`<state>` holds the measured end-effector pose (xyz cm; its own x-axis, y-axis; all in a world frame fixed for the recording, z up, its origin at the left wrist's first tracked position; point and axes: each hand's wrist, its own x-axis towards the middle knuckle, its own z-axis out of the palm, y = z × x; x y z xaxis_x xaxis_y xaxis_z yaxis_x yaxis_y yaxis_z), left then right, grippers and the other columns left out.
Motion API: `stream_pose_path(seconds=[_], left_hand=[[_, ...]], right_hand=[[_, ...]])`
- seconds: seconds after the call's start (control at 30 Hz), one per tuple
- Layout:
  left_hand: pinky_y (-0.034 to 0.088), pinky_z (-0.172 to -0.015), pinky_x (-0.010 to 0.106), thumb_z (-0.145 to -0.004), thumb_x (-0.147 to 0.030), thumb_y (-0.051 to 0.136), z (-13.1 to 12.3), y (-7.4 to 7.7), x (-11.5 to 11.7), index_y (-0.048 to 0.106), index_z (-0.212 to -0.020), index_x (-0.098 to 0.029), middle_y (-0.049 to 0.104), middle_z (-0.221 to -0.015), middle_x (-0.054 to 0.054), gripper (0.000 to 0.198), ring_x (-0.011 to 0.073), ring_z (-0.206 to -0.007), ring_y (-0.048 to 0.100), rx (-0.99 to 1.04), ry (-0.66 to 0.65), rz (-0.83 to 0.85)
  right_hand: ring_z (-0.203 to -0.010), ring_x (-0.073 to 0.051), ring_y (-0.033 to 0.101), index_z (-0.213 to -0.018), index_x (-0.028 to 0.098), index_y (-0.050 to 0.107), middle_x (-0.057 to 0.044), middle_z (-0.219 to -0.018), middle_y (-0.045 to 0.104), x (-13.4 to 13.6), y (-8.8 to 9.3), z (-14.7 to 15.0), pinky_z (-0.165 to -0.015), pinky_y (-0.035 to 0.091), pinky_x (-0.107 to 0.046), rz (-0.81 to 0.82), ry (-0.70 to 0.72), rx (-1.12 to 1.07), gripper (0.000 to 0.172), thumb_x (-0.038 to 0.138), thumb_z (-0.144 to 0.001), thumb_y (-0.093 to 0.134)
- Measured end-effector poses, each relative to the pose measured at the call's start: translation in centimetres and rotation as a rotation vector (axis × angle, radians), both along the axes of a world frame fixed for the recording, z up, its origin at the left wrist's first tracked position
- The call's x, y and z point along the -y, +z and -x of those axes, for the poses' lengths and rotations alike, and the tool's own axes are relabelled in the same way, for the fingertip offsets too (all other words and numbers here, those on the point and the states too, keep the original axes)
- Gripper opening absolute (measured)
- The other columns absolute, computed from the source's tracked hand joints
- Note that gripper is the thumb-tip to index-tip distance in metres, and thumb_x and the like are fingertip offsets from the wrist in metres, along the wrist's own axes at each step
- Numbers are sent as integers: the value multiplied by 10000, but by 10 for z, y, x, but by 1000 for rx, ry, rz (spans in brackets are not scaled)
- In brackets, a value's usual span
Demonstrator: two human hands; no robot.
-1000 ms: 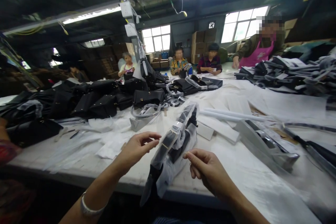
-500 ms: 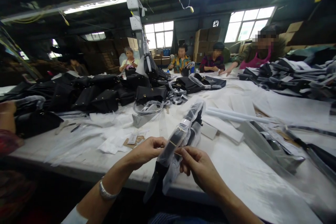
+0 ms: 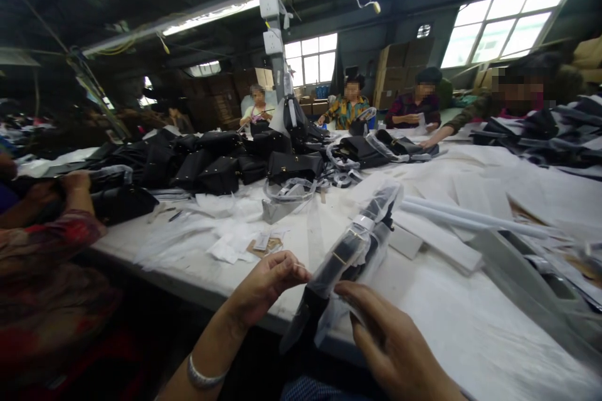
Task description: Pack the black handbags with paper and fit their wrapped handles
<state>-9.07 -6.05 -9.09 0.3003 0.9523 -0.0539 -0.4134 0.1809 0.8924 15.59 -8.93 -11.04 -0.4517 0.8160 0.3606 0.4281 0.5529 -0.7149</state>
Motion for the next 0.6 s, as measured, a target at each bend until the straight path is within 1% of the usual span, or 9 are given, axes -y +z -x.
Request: stream_pose_path(seconds=[0.07,0.17,0.27,0.33,0.37,0.43,0.53,0.6], left_hand=[[494,-856,271,-851,-353,727,-2,0,2,668,-760,-139,682,-797,51,240,151,-820,653,44,14,8],[500,-860,276,-844,-335,737,-5,-1,4,670,-760,-135,671,-776,39,226,141,-788,651,97,40,9],[504,-878,292,-831,-334,751,-8,-2,6,686,-770,-130,674,-782,40,223,125,-741,641,139,65,-8],[513,-885,308,-817,-337,764,-8,-1,7,704,-787,-129,685,-790,39,218,105,-680,622,166,89,-6],[519,-880,309,-807,-336,773,-9,0,8,716,-801,-128,692,-802,40,215,95,-657,610,180,107,-2],[531,-852,292,-782,-322,795,-9,3,10,743,-848,-121,706,-830,50,217,86,-649,600,194,140,9],[535,-778,250,-753,-281,812,-10,4,11,764,-972,-115,709,-805,60,278,104,-692,624,158,145,48],[518,-696,213,-733,-262,826,-13,3,11,761,-1043,-129,705,-765,57,344,113,-696,631,100,141,60]], right_hand=[[-1208,-251,618,-1319,257,575,-91,-1329,629,-1,-5,-2,-1019,537,-395,-113,-57,56,485,132,-857,493],[-1183,-235,638,-1351,278,557,-62,-1335,631,-4,-14,-6,-984,565,-350,-294,-120,94,492,143,-881,511],[-1099,-221,687,-1392,309,522,-36,-1270,677,-6,-25,-13,-923,592,-308,-412,-111,84,546,122,-880,536],[-1018,-215,721,-1396,328,523,-23,-1211,711,-7,-29,-19,-865,609,-276,-443,-69,56,571,110,-869,565],[-980,-215,733,-1372,335,548,-17,-1179,726,-7,-29,-23,-842,612,-265,-441,-55,31,560,107,-862,584],[-948,-223,741,-1276,335,632,-17,-1129,745,-6,-24,-27,-841,611,-268,-382,-51,-44,480,109,-853,612],[-994,-241,726,-1081,304,724,-34,-1071,760,-3,-8,-25,-915,589,-317,-225,-48,-237,297,129,-874,602],[-1008,-235,719,-987,280,731,-40,-1035,764,-4,3,-16,-920,586,-321,-136,-19,-384,206,152,-891,600]])
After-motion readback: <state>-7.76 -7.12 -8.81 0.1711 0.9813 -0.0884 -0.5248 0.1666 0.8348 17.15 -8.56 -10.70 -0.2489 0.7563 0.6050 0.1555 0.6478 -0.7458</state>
